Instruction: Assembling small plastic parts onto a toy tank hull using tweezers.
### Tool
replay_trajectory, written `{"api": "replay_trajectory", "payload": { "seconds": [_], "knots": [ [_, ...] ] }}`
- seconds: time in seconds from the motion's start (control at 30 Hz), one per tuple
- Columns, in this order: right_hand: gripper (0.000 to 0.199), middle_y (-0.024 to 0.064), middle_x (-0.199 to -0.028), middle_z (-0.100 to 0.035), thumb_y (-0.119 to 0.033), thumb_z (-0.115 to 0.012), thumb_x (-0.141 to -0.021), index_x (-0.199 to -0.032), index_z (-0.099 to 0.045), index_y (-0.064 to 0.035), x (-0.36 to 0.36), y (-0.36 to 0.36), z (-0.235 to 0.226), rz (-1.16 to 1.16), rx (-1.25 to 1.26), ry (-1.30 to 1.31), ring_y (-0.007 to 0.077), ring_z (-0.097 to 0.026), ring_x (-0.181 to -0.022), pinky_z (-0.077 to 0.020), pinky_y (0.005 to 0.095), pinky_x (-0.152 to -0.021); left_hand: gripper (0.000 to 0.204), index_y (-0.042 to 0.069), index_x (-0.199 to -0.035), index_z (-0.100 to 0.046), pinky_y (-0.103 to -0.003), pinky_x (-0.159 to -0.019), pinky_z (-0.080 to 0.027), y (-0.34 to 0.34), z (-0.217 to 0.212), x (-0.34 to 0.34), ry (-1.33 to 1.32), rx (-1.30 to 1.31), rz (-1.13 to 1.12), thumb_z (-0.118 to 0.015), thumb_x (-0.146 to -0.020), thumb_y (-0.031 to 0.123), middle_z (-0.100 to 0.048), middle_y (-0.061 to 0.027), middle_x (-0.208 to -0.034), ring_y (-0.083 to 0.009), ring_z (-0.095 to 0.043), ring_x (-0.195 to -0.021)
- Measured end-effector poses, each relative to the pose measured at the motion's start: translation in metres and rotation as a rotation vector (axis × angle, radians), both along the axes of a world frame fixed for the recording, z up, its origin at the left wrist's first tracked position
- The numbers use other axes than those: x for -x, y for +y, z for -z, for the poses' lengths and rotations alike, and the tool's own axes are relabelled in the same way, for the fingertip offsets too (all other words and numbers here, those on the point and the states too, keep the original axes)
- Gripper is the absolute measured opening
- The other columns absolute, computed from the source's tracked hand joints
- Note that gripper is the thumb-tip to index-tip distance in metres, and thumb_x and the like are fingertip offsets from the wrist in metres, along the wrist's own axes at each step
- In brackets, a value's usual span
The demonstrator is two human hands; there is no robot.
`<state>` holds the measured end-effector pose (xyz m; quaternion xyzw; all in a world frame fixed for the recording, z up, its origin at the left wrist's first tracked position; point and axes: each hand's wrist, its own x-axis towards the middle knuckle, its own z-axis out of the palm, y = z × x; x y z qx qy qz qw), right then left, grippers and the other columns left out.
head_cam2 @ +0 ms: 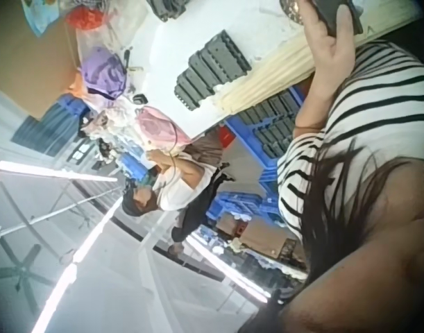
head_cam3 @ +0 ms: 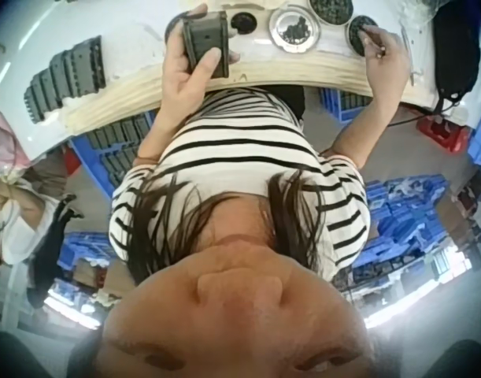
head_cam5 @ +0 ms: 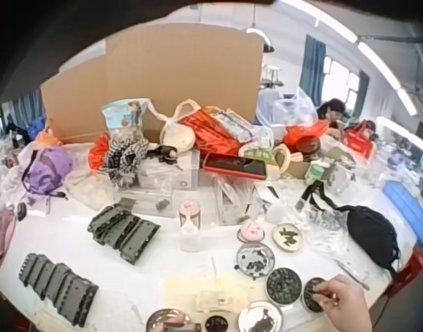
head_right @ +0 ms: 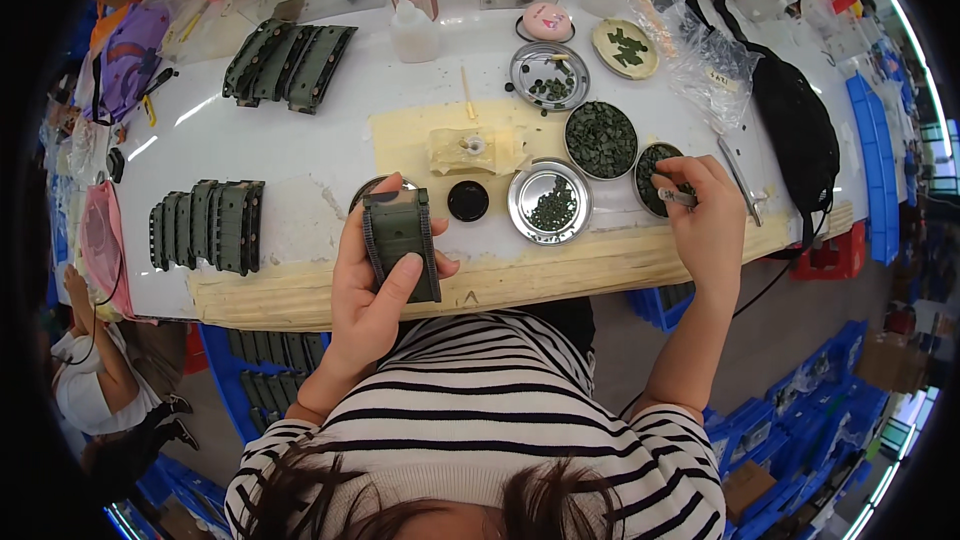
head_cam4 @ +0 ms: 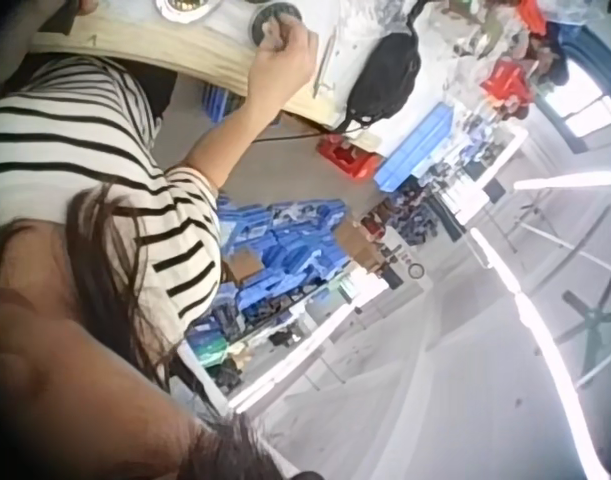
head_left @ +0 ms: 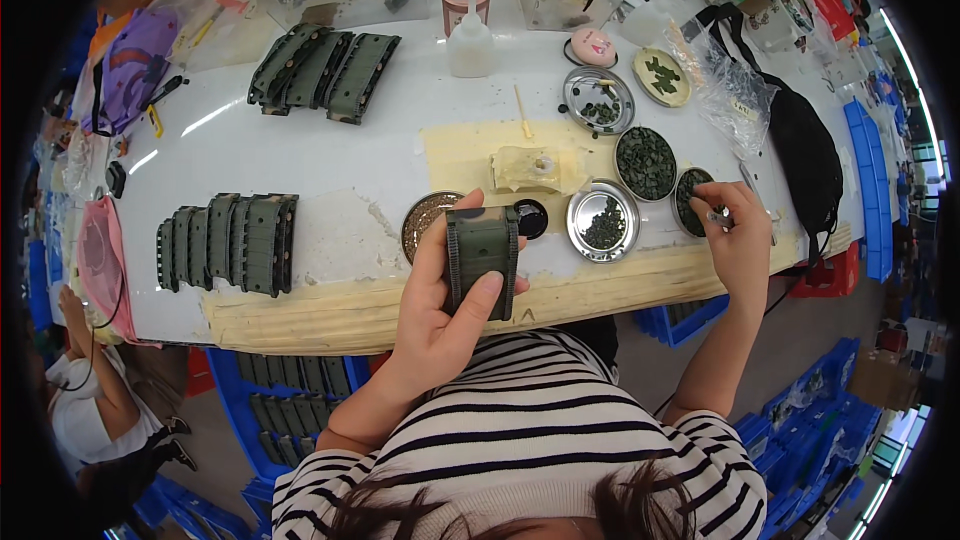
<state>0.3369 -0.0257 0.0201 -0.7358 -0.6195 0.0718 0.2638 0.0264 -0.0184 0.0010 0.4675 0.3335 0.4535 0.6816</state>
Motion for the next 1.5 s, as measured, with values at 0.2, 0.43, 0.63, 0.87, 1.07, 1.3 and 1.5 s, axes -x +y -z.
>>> {"api": "replay_trajectory", "payload": {
  "seconds": [0.2, 0.43, 0.63, 0.87, 1.07, 1.3, 1.5],
  "knots": [
    [0.019, 0.0098, -0.083, -0.061, 0.011, -0.063, -0.071, -0.088, -0.063, 0.0006, -0.001, 0.004, 0.004, -0.031, 0.023, -0.017, 0.0241, -0.062, -0.071, -0.0474, 0.0316, -0.064, 0.056, 0.002, -0.146, -0.022, -0.031, -0.085, -0.052, -0.001, 0.000, 0.003, -0.012, 0.024, -0.004, -0.047, -0.096, 0.005, -0.055, -0.0195, -0.120, -0.0178, -0.063, -0.093],
    [0.014, 0.0094, -0.084, -0.059, 0.004, -0.064, -0.078, -0.090, -0.060, -0.0004, -0.005, 0.005, 0.011, -0.061, -0.026, -0.133, 0.0240, -0.061, -0.068, -0.0460, 0.0333, -0.061, 0.057, 0.002, -0.147, -0.022, -0.032, -0.085, -0.052, 0.002, 0.001, 0.003, 0.018, 0.003, -0.033, -0.046, -0.095, 0.004, -0.055, -0.0188, -0.120, -0.0174, -0.063, -0.092],
    [0.013, 0.0085, -0.077, -0.058, 0.005, -0.062, -0.079, -0.089, -0.057, -0.0013, -0.006, -0.001, 0.017, -0.031, -0.170, -0.177, 0.0208, -0.052, -0.057, -0.0409, 0.0309, -0.053, 0.058, 0.003, -0.147, -0.020, -0.032, -0.086, -0.051, 0.003, -0.001, 0.004, 0.014, 0.012, -0.067, -0.045, -0.095, 0.003, -0.056, -0.0187, -0.119, -0.0168, -0.063, -0.091],
    [0.018, 0.0038, -0.074, -0.060, 0.007, -0.065, -0.075, -0.091, -0.063, -0.0019, 0.009, 0.002, 0.013, -0.016, -0.322, -0.064, 0.0096, -0.040, -0.052, -0.0330, 0.0248, -0.048, 0.059, 0.002, -0.148, -0.020, -0.032, -0.086, -0.052, 0.002, -0.001, 0.005, 0.049, -0.010, -0.036, -0.046, -0.095, 0.002, -0.054, -0.0182, -0.121, -0.0171, -0.062, -0.094],
    [0.018, 0.0034, -0.082, -0.064, 0.010, -0.064, -0.077, -0.090, -0.066, -0.0029, 0.062, 0.010, -0.002, -0.203, -0.315, 0.328, 0.0046, -0.036, -0.050, -0.0304, 0.0212, -0.047, 0.062, 0.004, -0.149, -0.016, -0.032, -0.087, -0.052, 0.002, 0.005, 0.008, 0.133, -0.120, 0.054, -0.045, -0.095, -0.001, -0.052, -0.0164, -0.125, -0.0188, -0.058, -0.108],
    [0.022, 0.0080, -0.083, -0.064, 0.009, -0.068, -0.077, -0.095, -0.069, -0.0028, 0.126, 0.019, -0.020, -0.549, -0.229, 0.454, 0.0153, -0.061, -0.066, -0.0466, 0.0241, -0.055, 0.085, 0.015, -0.150, 0.015, -0.034, -0.087, -0.053, -0.001, 0.001, 0.005, 0.086, -0.132, -0.002, -0.045, -0.094, -0.004, -0.049, -0.0156, -0.128, -0.0190, -0.057, -0.106],
    [0.020, 0.0094, -0.082, -0.064, 0.005, -0.071, -0.076, -0.095, -0.069, -0.0020, 0.139, 0.021, -0.025, -0.612, -0.213, 0.496, 0.0196, -0.064, -0.067, -0.0500, 0.0277, -0.058, 0.083, 0.014, -0.151, 0.015, -0.033, -0.088, -0.052, -0.002, 0.000, 0.005, 0.125, -0.171, 0.043, -0.043, -0.093, -0.004, -0.050, -0.0159, -0.127, -0.0172, -0.056, -0.105]
  ]
}}
